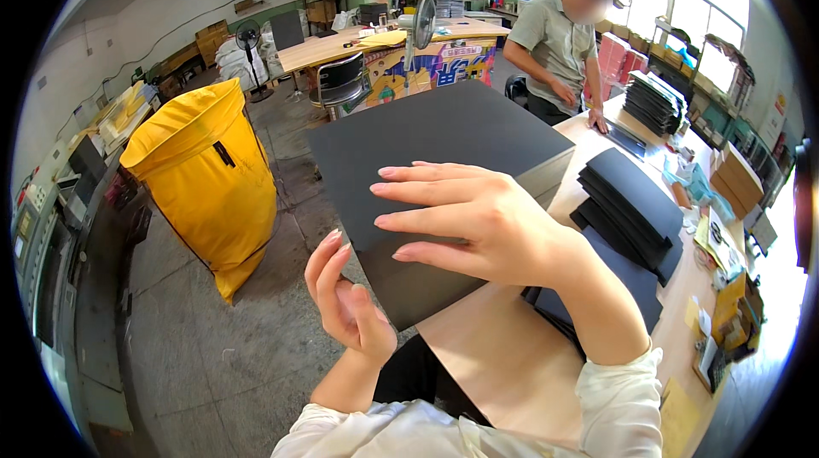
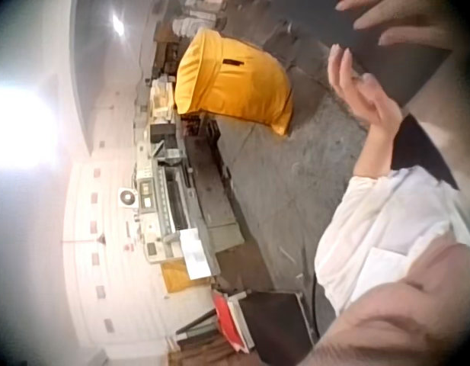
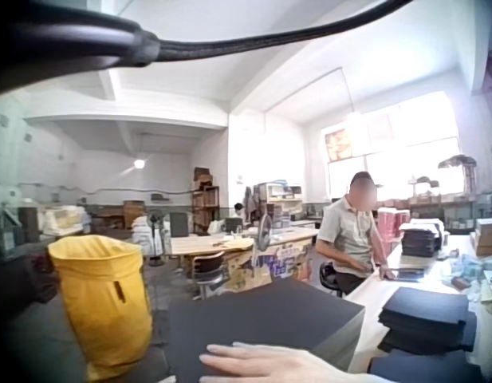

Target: The person repeatedly picks up a black folder from a pile on a wooden table, lifts it, and places it onto a separate stack. The action is performed one at a time in a repetitive loop throughout the clip.

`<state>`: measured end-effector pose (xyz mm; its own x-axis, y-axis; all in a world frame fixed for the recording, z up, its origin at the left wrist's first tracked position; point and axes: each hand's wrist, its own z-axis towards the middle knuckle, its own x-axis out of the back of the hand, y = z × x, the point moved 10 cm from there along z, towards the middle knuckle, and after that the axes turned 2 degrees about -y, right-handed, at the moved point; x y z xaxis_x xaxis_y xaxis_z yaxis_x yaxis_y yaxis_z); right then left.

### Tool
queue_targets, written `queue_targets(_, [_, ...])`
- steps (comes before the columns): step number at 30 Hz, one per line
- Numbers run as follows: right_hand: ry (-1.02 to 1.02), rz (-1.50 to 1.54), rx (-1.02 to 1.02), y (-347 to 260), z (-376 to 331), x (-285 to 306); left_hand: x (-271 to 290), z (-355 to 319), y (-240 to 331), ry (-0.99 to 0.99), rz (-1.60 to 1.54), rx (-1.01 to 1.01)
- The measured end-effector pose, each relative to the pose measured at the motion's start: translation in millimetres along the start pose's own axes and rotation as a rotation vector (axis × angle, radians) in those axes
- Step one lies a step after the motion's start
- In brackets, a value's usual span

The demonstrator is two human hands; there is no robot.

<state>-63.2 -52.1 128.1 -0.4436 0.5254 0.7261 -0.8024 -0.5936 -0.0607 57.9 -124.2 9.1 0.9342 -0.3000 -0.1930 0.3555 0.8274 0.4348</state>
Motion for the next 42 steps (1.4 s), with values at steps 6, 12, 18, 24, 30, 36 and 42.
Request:
queue_targets(6, [-0.108,0.111,-0.132,33,6,-31,-5,2,-16,-0.029,-0.024,-0.011])
queue_targets(12, [-0.09,0.148,-0.114,39,8,-32,-4,8,-21,-0.121,0.056,-0.054])
queue_targets(18, [-0.049,0.223,-0.141,46,12,-29,2,9,-22,-0.084,0.061,-0.097])
queue_targets(24, [-0.036,0.318,-0.194,53,10,-30,-4,17,-19,-0.146,0.127,-0.135])
queue_targets(30, [-0.043,0.353,-0.206,55,10,-32,-4,13,-20,-0.158,0.17,-0.129])
queue_targets(36, [-0.033,0.377,-0.206,56,10,-32,-5,11,-21,-0.166,0.165,-0.154])
queue_targets(42, [-0.029,0.404,-0.219,58,9,-32,-7,11,-20,-0.185,0.175,-0.158])
